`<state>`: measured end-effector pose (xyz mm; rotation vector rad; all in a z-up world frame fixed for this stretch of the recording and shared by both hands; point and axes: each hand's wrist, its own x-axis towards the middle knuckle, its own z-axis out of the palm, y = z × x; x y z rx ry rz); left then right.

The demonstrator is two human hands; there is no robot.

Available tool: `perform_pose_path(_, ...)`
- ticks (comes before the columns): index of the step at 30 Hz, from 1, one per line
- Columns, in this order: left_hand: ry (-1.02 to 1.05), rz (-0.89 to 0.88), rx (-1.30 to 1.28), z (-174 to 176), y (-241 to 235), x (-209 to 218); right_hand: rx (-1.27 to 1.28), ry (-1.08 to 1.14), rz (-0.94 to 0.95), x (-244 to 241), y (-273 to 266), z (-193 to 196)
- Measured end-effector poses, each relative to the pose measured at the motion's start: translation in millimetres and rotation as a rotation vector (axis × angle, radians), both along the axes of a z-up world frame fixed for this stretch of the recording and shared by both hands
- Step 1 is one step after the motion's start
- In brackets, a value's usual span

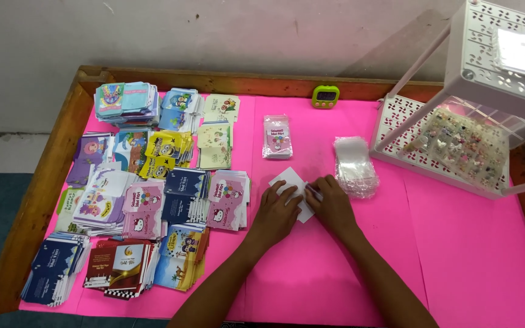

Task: Packing small decorative cards into plastic bags with paper inserts

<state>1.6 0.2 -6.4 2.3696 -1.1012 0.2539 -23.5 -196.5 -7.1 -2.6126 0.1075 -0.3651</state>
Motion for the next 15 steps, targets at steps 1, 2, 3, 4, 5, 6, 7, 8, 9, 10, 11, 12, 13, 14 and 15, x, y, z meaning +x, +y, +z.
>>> perform_pose_path(1,0.002,0.007,-0.002,2,1,1,-0.002,0.002,0.007,0,2,2)
perform_pose_path(2,0.011,0.006,0.011,4,1,0,0.001,-0.003,-0.011,-2,2,3)
perform_pose_path(3,0.021,0.005,0.023,6,0,0,0.003,-0.008,-0.028,-5,2,5)
perform_pose_path(4,0.023,0.0,0.024,6,0,0,0.004,-0.005,-0.032,-2,3,6)
perform_pose_path(5,0.018,-0.001,0.022,6,-1,-1,0.021,-0.013,-0.018,1,4,7)
perform_pose_path(6,0.008,0.004,0.02,6,-1,0,0.037,-0.024,0.002,5,6,8)
perform_pose_path(7,0.008,0.005,0.021,7,0,0,0.038,-0.025,0.003,9,7,7)
perform_pose_path(8,0.026,0.001,0.022,8,0,0,0.042,-0.034,0.005,13,7,6)
perform_pose_path(9,0.044,-0.003,0.023,10,1,0,0.045,-0.044,0.008,17,8,5)
perform_pose_path(10,0.043,-0.001,0.023,9,1,0,0.045,-0.045,0.009,17,9,6)
perform_pose_path(11,0.031,0.001,0.016,8,1,1,0.058,-0.054,0.009,16,9,6)
perform_pose_path(12,0.02,0.001,0.011,6,1,1,0.072,-0.062,0.006,15,9,6)
perform_pose_path(13,0.02,0.0,0.011,5,1,0,0.072,-0.062,0.006,7,7,6)
perform_pose_path(14,0.016,0.0,0.013,4,1,0,0.068,-0.054,-0.006,0,5,6)
perform_pose_path(15,0.012,-0.001,0.016,3,1,0,0.065,-0.046,-0.018,-6,3,6)
